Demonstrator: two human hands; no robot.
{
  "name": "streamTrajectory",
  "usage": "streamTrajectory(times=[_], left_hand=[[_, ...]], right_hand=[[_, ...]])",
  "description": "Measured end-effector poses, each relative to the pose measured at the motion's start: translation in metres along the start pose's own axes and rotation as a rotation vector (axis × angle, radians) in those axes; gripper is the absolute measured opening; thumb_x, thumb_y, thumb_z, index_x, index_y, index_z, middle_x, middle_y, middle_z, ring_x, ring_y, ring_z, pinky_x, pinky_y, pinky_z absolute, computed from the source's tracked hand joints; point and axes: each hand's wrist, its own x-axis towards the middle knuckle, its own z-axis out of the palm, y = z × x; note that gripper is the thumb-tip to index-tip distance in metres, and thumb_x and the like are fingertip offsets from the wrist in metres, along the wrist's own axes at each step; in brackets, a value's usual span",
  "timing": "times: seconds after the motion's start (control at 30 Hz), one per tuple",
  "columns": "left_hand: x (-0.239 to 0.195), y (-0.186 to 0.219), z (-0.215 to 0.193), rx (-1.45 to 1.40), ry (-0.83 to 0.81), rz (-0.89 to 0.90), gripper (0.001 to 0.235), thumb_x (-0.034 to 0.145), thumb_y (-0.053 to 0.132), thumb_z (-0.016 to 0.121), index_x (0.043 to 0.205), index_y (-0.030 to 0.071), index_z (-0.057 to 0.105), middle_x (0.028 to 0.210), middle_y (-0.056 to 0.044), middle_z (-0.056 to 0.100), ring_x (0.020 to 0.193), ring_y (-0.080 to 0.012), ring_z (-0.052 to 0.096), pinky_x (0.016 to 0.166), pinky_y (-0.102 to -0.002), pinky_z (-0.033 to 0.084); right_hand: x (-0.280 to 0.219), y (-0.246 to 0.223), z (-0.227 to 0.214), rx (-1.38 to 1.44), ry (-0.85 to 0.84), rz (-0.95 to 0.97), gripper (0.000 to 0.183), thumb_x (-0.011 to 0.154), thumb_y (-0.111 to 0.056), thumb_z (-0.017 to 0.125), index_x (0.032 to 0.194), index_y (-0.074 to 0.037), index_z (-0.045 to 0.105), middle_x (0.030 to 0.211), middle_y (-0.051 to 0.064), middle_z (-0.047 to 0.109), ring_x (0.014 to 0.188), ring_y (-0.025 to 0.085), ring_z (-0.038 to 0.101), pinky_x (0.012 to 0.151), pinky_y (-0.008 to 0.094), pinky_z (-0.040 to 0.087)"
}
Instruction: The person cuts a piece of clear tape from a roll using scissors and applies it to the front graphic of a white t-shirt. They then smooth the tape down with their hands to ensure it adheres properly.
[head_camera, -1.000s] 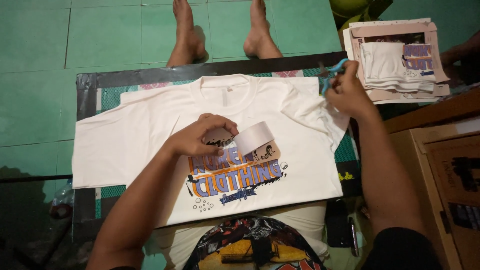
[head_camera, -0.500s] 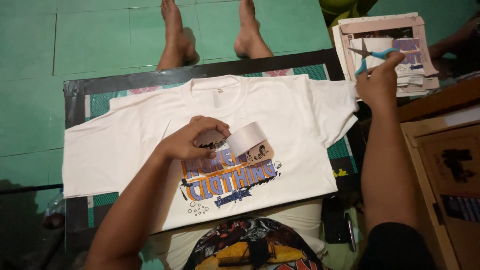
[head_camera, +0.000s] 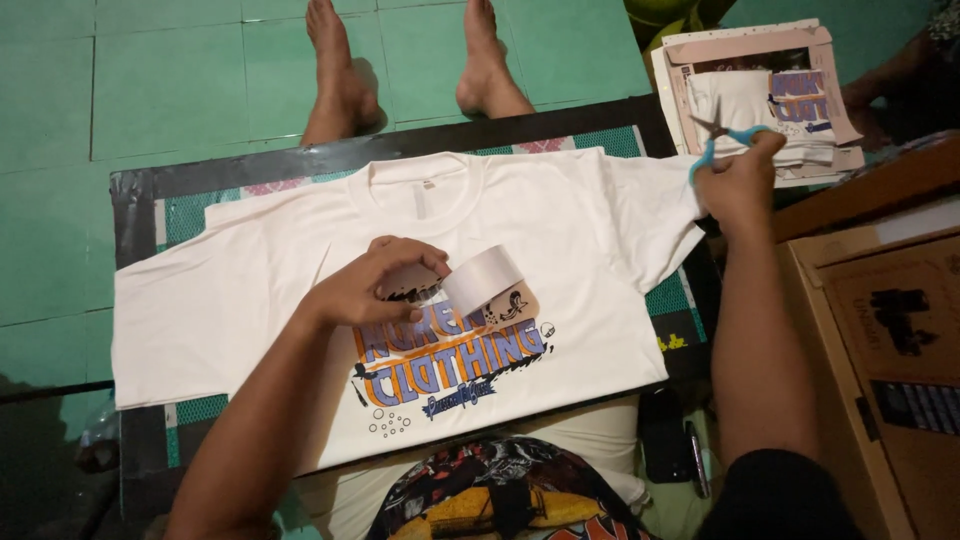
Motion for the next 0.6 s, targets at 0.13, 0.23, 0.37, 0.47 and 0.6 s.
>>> streamTrajectory(times=[0.13,0.23,0.37,0.47,0.6], left_hand=[[0.001,0.001,-0.001,0.008,-0.014,0.015,0.057,0.076,0.027,0.074,0.131,0.025,0.062,0.138,0.001,0.063,0.138,-0.0186,0.053,0.111,-0.038,0.021],[0.002,0.003,0.000,0.009,-0.010,0.012,0.056,0.076,0.033,0.075,0.130,0.024,0.063,0.137,0.000,0.064,0.137,-0.0197,0.053,0.110,-0.038,0.022],[0.002,-0.004,0.000,0.032,-0.004,0.040,0.056,0.076,0.033,0.075,0.129,0.025,0.062,0.135,0.002,0.062,0.128,-0.0175,0.057,0.113,-0.040,0.021],[0.000,-0.011,0.002,0.025,-0.003,0.044,0.057,0.077,0.033,0.075,0.132,0.025,0.062,0.139,0.001,0.061,0.134,-0.0173,0.053,0.113,-0.037,0.019],[0.000,-0.005,0.000,0.015,-0.008,0.011,0.056,0.078,0.033,0.076,0.131,0.025,0.063,0.143,-0.001,0.059,0.134,-0.0188,0.050,0.114,-0.038,0.019]], right_hand=[[-0.005,0.007,-0.015,0.058,0.057,-0.031,0.051,0.092,0.003,0.060,0.128,-0.010,0.027,0.104,0.013,0.066,0.096,0.029,0.066,0.082,0.042,0.056],[-0.017,0.004,-0.027,-0.054,0.103,-0.104,0.042,0.097,-0.002,0.053,0.126,-0.007,0.022,0.104,0.023,0.062,0.089,0.042,0.062,0.075,0.055,0.049],[-0.040,-0.007,-0.039,0.002,-0.082,0.200,0.061,0.093,-0.019,0.057,0.141,-0.004,0.022,0.111,0.010,0.048,0.097,0.028,0.054,0.081,0.045,0.047],[-0.064,-0.013,-0.044,-0.016,-0.095,0.153,0.064,0.090,-0.015,0.057,0.141,-0.001,0.022,0.098,0.009,0.056,0.087,0.027,0.058,0.077,0.044,0.048],[-0.089,-0.021,-0.043,-0.083,-0.089,0.134,0.061,0.090,-0.013,0.065,0.137,0.000,0.028,0.114,0.019,0.058,0.098,0.033,0.061,0.082,0.051,0.050]])
